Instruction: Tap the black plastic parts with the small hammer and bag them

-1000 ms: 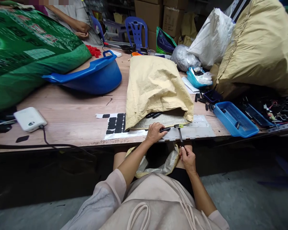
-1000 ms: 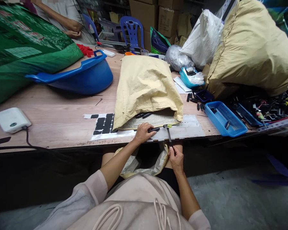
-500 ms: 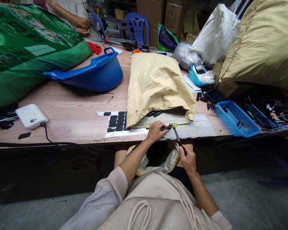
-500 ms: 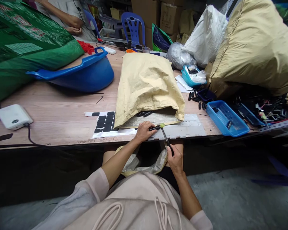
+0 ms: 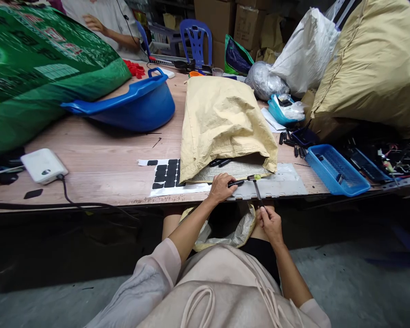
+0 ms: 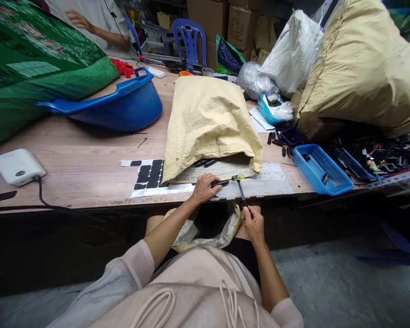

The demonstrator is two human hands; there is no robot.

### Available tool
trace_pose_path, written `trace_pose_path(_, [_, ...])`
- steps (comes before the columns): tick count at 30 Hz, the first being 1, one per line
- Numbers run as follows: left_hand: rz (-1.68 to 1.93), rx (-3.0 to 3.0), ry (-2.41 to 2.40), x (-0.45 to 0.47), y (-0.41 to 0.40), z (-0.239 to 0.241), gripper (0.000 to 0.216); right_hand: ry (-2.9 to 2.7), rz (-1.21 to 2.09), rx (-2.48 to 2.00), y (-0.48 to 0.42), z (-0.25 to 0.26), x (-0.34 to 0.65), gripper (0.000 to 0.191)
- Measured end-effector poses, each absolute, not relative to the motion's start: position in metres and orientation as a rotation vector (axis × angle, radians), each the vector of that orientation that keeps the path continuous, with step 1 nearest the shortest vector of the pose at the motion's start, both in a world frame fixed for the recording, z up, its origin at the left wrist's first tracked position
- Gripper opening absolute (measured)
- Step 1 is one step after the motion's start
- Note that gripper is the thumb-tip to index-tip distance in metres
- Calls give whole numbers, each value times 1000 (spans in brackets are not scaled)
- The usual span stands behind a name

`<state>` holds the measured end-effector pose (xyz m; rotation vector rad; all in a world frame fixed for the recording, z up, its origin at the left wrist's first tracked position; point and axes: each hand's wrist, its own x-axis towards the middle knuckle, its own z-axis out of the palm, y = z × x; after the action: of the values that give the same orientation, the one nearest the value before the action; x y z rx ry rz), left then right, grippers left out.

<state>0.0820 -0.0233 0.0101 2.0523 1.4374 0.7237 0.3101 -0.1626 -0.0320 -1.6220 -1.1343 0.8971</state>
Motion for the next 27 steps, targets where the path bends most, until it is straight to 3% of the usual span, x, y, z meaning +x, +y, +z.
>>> trace_pose_path(6, [729,2026,1416,79,-24,11,15,-956,1113,-1507,-158,-39,317,58])
trace_pose_path(19, [732,2067,1425,77,-27,14,25,-1009,1110,-1465,-155,-43,317,61])
trace_pose_path(23, [843,2120,1235,72,-63,17,29,-1019,1096,-1461,-155,-44,317,60])
trace_pose_path(27, [708,2141,1023,66,-115,-5,33,-1034,1087,-1476,-155,-44,316,61])
